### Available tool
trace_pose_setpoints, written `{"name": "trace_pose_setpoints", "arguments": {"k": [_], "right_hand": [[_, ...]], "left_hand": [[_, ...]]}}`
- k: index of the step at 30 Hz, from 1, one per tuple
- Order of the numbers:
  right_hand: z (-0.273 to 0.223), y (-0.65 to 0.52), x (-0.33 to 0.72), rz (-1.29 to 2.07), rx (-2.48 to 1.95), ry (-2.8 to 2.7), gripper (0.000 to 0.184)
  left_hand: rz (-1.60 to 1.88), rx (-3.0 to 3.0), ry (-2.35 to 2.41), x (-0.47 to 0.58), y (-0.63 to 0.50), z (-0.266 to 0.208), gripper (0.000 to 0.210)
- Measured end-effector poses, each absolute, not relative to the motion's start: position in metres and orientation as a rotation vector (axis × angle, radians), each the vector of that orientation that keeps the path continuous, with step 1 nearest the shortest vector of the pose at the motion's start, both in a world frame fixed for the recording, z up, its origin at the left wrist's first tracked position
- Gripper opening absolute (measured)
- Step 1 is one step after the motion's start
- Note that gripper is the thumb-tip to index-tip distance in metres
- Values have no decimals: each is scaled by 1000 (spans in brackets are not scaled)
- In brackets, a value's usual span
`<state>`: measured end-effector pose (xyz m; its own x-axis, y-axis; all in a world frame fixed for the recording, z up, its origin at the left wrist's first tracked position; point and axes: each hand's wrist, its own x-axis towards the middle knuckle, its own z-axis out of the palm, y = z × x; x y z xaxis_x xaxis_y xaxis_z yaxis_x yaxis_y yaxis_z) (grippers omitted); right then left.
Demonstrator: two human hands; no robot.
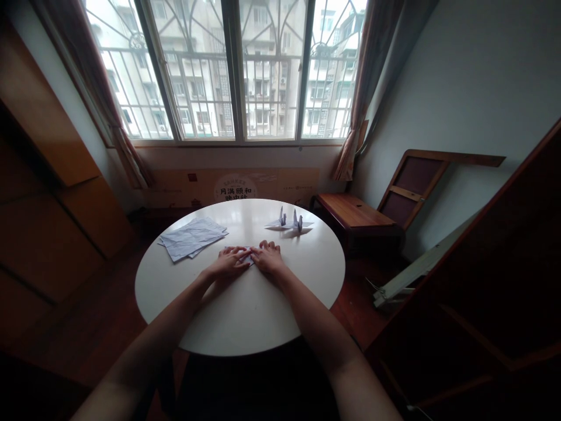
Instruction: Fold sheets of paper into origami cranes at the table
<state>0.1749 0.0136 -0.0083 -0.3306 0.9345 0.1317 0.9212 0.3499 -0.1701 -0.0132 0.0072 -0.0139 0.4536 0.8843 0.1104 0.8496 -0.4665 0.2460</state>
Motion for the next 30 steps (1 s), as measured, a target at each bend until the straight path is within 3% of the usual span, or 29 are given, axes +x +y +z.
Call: {"name": "trace_pose_setpoints", "arguments": {"k": [11, 20, 30], "right_hand": [[-6, 25, 197, 259, -1898, -2156, 46], [-7, 36, 220, 178, -2149, -1740, 48], [-14, 46, 222, 180, -1811, -1697, 37]], "left_hand": [[320, 2495, 1576, -10, 10, -14, 55], [320, 2492, 1569, -10, 7, -10, 54], [341, 2490, 1563, -12, 9, -14, 54]]}}
